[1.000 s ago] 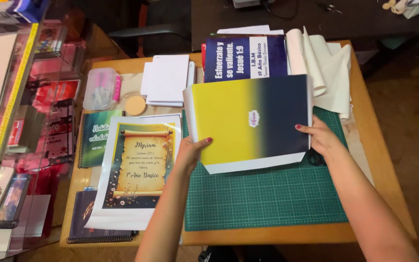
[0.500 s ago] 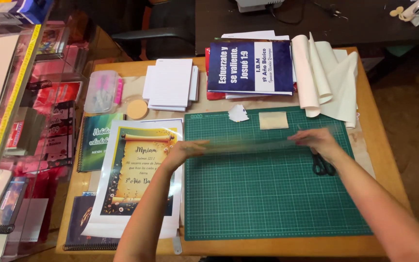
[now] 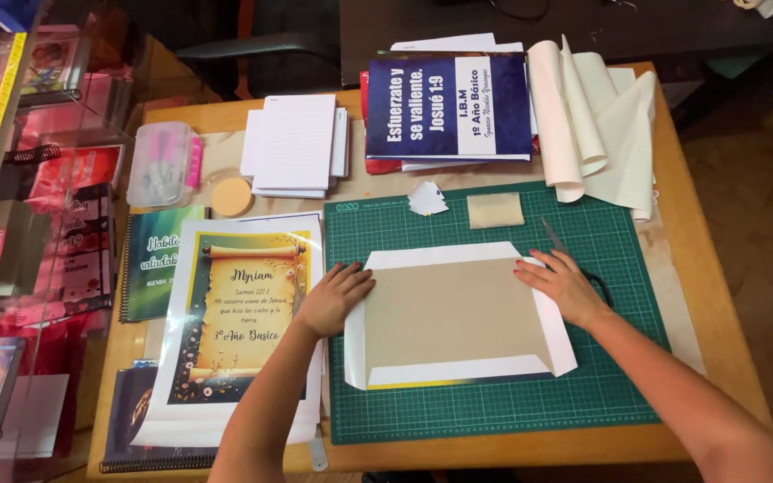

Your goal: The person applies adhesive to the edges of a book cover using a small sponge and smooths the paper down. They then flip the book over to repeat the process on the other side. Finally, the person places the finished book aside and begins folding a separate sheet of white paper.

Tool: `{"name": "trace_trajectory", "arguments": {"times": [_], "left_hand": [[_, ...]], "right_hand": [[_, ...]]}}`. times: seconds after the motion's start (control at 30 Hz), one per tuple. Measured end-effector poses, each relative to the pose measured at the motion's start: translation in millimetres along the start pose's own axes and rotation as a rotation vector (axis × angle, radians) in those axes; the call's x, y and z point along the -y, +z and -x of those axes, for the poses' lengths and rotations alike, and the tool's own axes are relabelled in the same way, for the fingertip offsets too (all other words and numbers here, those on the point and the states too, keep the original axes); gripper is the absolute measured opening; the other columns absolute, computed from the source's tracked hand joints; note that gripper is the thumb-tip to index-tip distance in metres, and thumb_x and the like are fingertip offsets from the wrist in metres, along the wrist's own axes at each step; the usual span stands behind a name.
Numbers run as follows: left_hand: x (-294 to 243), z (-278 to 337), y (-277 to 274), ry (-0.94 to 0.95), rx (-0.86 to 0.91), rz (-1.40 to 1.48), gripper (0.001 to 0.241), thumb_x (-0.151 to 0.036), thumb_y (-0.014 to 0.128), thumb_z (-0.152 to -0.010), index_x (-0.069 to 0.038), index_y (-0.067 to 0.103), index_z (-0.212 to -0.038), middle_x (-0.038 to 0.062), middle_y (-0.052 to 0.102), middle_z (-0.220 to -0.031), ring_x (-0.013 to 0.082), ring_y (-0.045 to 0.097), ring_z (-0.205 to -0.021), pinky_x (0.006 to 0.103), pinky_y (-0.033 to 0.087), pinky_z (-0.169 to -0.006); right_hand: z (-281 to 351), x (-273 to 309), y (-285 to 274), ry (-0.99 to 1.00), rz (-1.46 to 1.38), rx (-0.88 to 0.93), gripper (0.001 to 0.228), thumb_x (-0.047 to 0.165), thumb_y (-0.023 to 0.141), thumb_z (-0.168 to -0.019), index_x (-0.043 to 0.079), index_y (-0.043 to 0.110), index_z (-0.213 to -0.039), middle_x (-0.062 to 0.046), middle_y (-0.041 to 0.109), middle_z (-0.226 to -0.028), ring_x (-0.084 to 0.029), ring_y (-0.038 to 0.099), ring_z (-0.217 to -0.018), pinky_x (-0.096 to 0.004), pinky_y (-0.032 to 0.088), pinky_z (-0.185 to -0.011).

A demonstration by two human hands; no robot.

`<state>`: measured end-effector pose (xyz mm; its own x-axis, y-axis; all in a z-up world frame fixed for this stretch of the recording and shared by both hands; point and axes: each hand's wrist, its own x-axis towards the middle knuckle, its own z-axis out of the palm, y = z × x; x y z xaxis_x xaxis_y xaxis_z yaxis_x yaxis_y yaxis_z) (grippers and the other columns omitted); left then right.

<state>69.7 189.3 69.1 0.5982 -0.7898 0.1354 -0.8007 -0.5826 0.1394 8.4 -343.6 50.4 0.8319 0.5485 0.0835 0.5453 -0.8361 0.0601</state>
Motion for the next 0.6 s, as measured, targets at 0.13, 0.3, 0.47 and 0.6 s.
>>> {"name": "trace_trajectory", "arguments": {"times": [0.13,0.3,0.47,0.6], "left_hand": [[10,-9,3,-0.086,-0.037,0.18,0.05,-0.036,0.063,-0.086,-0.026,0.064,-0.135,-0.004,0.063,-0.14,0.0299,0.047,-0.141,0.0566,0.023,-0.122],[32,-23,46,-0.435,-0.304,0.628,0.019,-0.028,0.066,-0.089,-0.031,0.084,-0.096,-0.011,0.079,-0.096,0.0174,0.061,-0.118,0.0406,0.012,-0.13],[31,-44,58,-0.739,-0.374,0.674,0.032,-0.028,0.093,-0.063,-0.017,0.081,-0.09,0.007,0.07,-0.102,0.0281,0.061,-0.115,0.0374,0.031,-0.124],[56,-24,103,-0.768,-0.339,0.581,0.053,-0.035,0.098,-0.058,-0.009,0.08,-0.101,0.007,0.072,-0.111,0.028,0.057,-0.126,0.0474,0.022,-0.126]], "right_hand": [[-3,-11,5,0.129,-0.228,0.055,0.046,0.023,0.037,-0.104,0.042,0.052,-0.143,0.03,0.047,-0.152,-0.012,0.026,-0.154,-0.046,0.012,-0.129],[-17,-33,39,0.472,-0.696,-0.073,0.023,0.046,0.072,-0.084,0.049,0.077,-0.106,0.032,0.073,-0.112,0.002,0.051,-0.123,-0.032,0.015,-0.111],[-54,-23,25,0.715,-0.768,-0.121,0.047,0.029,0.093,-0.068,0.004,0.07,-0.1,-0.013,0.075,-0.099,-0.027,0.068,-0.112,-0.036,0.039,-0.111],[-68,-31,15,0.905,-1.02,-0.159,0.057,0.009,0.098,-0.06,-0.01,0.067,-0.103,-0.029,0.071,-0.106,-0.044,0.066,-0.11,-0.051,0.05,-0.095]]}}
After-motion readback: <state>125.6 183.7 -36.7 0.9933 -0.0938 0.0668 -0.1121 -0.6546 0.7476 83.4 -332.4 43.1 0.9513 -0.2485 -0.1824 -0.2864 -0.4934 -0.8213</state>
